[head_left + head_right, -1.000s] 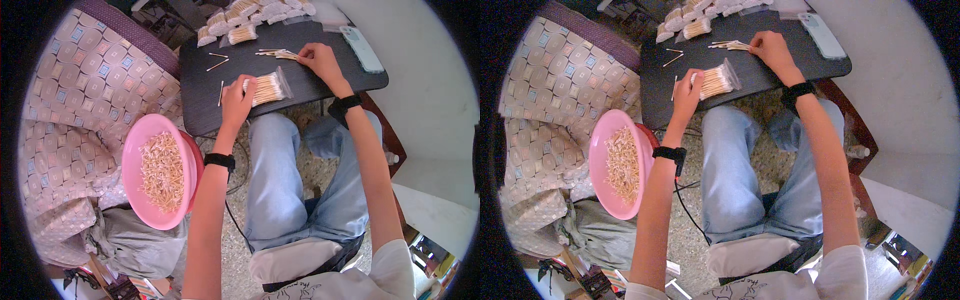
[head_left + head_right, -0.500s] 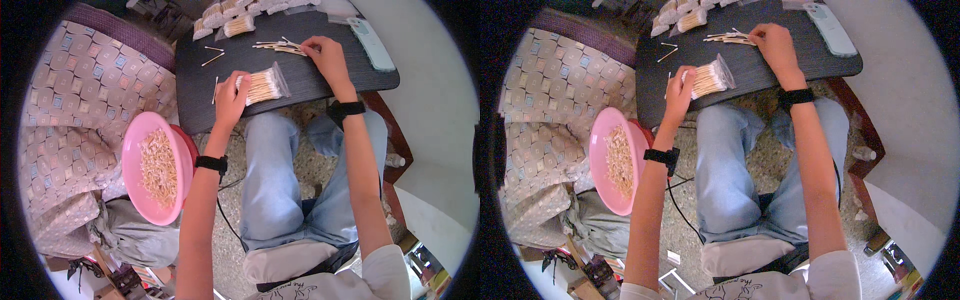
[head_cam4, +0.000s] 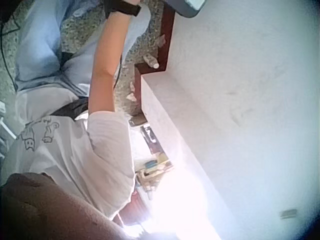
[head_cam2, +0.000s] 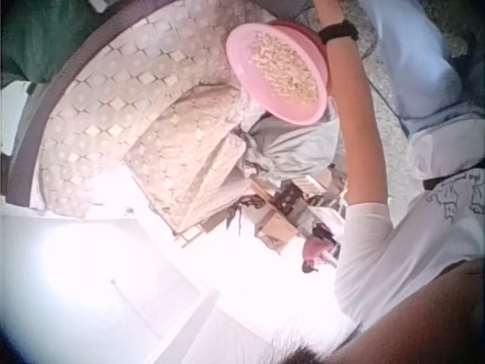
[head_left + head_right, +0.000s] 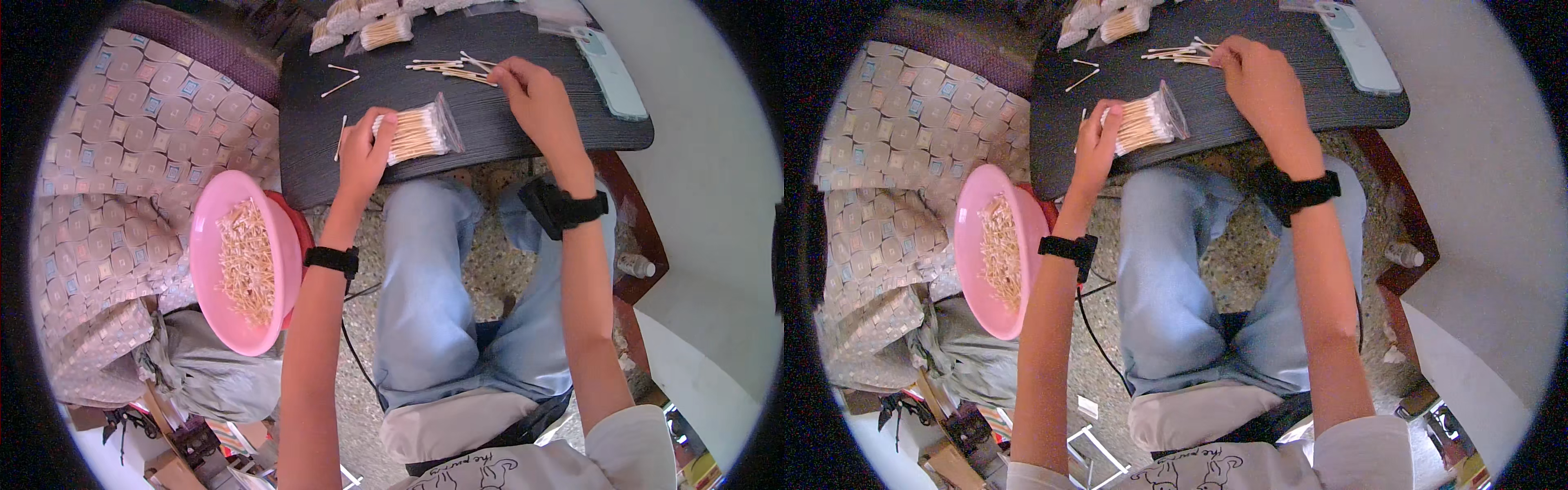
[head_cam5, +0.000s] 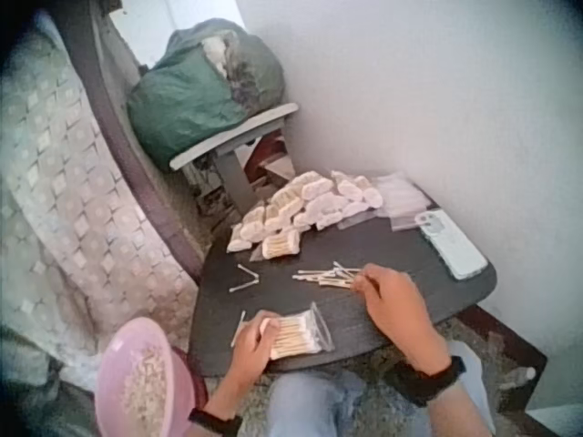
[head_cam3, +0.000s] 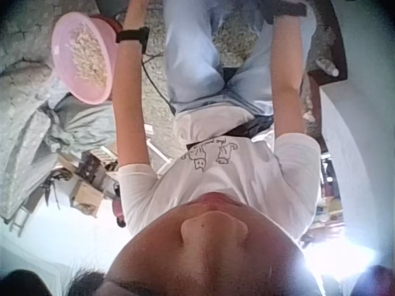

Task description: Sorting cotton swabs and placing them into a resealable plastic bag.

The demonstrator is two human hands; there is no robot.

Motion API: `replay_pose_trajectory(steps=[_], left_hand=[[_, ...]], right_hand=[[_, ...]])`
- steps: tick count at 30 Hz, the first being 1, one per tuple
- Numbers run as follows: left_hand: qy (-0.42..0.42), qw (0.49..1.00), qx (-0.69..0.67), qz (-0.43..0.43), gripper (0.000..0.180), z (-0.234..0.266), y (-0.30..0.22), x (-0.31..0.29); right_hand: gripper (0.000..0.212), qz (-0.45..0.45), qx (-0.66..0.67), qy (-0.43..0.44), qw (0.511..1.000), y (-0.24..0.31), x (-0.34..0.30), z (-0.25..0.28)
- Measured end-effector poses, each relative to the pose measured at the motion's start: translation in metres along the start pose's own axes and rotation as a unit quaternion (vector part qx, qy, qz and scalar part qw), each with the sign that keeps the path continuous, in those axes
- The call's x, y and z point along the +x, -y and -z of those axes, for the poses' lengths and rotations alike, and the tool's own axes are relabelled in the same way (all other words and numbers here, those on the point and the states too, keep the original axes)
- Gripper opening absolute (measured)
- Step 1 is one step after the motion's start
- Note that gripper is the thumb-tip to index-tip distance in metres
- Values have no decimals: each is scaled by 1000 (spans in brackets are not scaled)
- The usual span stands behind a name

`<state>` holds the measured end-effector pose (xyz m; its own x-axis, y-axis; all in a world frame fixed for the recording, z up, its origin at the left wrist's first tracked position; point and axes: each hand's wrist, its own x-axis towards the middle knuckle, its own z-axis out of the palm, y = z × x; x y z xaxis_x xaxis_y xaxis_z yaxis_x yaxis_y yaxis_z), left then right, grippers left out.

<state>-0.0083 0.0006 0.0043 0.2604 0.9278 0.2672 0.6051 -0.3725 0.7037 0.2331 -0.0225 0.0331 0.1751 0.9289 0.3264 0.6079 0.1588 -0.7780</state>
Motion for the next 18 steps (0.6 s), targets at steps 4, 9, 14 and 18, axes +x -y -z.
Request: replay_pose_trajectory(steps=[4, 9, 14, 18], left_hand=[[-13, 1000, 9, 6, 31, 0, 0, -3], [-14, 1000, 0, 3, 32, -3, -1, 0], [1, 1000, 4, 20, 33, -3, 5, -1], [-12, 1000, -5, -2, 33, -4, 1, -1]], right_hand=[[21, 27, 91, 202, 975, 0, -8, 14], [22, 54, 119, 236, 963, -4, -13, -7], [22, 46, 114, 292, 949, -5, -8, -15], [23, 54, 97, 282, 953, -2, -8, -7]])
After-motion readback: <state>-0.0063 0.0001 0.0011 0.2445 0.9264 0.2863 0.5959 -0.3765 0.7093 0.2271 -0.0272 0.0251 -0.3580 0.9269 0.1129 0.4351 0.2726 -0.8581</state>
